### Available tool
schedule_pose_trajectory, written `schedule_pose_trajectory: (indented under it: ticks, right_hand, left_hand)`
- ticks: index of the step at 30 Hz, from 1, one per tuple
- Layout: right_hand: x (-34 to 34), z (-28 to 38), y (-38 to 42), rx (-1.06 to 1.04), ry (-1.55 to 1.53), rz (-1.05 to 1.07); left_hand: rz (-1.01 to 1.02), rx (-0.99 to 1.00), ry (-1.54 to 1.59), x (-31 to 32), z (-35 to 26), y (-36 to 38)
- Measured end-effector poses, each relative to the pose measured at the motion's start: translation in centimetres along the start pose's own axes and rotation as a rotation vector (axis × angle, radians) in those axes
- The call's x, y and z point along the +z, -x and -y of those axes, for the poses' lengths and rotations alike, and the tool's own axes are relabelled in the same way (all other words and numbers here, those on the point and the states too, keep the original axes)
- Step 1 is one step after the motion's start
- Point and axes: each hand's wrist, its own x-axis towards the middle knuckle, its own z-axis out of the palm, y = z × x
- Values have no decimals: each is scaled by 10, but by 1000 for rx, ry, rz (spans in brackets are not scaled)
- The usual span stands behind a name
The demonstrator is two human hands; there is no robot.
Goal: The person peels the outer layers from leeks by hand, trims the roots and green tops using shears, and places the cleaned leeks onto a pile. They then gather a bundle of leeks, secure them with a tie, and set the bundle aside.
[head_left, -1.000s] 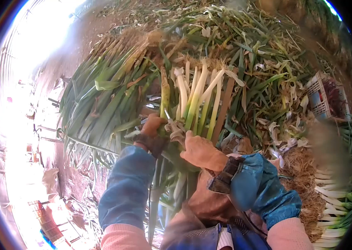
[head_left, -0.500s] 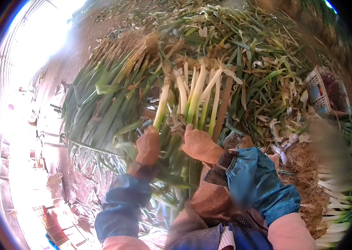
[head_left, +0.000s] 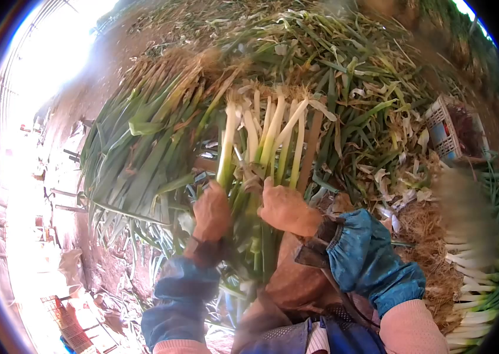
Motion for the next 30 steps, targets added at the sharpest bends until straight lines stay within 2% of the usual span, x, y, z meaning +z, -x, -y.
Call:
schedule_pose_trajectory:
  ticks: [3,5,6,9,10,13,16,22,25,28,30]
  right_hand:
    - [-8,20,17,-76,15,-7]
    - [-11,14,11,-33,7,-30]
    - [-10,9,7,-8,-1,-39]
    - [-11,-13,-9,25,-17,-114]
    - [-7,-15,-11,25,21,-166]
    - [-1,-20,-12,0,53,-200]
    - [-4,-23,-17,27,20,-183]
    - [2,-9,8,-108,123,-131]
    - [5,-15,-2,-53,176,-188]
    - [3,-24,-20,-23,40,-231]
    - [1,-29,-31,24,61,-268]
  left_hand:
    - [-91,19,-58,-5,1,-31]
    - [-142,80,-72,-3,-1,-45]
    - [-132,2,-140,-8,-12,-50]
    - [-140,58,-180,2,-23,-53]
    - [-133,96,-215,7,-26,-52]
    - [-103,38,-164,18,-30,-49]
    - [-81,58,-191,19,-27,-39]
    - [-95,47,-186,13,-24,-37]
    - [-34,16,-169,13,-24,-33]
    - [19,81,-110,7,-32,-14]
    - [49,70,-72,-2,-43,-1]
